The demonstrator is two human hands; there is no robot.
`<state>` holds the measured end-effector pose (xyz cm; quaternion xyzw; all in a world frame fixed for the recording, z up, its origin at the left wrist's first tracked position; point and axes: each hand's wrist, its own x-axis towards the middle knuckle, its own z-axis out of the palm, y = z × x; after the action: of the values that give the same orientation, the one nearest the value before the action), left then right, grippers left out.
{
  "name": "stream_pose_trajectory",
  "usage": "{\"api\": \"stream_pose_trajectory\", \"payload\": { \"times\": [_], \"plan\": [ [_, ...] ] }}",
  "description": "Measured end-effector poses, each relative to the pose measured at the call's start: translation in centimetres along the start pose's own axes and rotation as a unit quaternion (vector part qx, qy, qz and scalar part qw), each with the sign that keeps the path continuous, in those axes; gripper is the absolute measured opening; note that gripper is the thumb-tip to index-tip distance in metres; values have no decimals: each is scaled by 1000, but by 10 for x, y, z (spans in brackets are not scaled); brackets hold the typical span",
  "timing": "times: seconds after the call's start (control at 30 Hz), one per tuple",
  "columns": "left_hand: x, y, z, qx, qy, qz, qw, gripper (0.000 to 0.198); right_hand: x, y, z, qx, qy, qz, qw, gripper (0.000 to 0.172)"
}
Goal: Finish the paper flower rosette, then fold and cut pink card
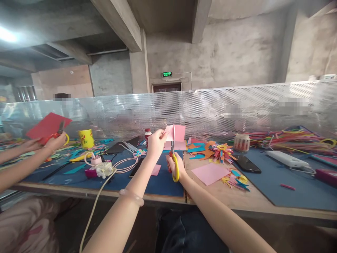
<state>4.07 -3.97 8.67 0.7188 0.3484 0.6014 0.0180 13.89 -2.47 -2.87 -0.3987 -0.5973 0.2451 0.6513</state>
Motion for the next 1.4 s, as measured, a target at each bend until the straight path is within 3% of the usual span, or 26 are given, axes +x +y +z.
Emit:
{"api": "stream_pose_trajectory", "payload": {
  "times": [0.43,0.87,1.4],
  "plan": [
    [0,-10,-3,2,-35,-6,999,22,-2,-6,3,36,-50,17,998,26],
    [-5,-14,0,-28,-49,-23,998,27,0,-4,3,27,0,78,997,23],
    [-4,-15,3,-50,-46,-23,997,26,1,0,-3,-21,9,42,999,23]
  ]
}}
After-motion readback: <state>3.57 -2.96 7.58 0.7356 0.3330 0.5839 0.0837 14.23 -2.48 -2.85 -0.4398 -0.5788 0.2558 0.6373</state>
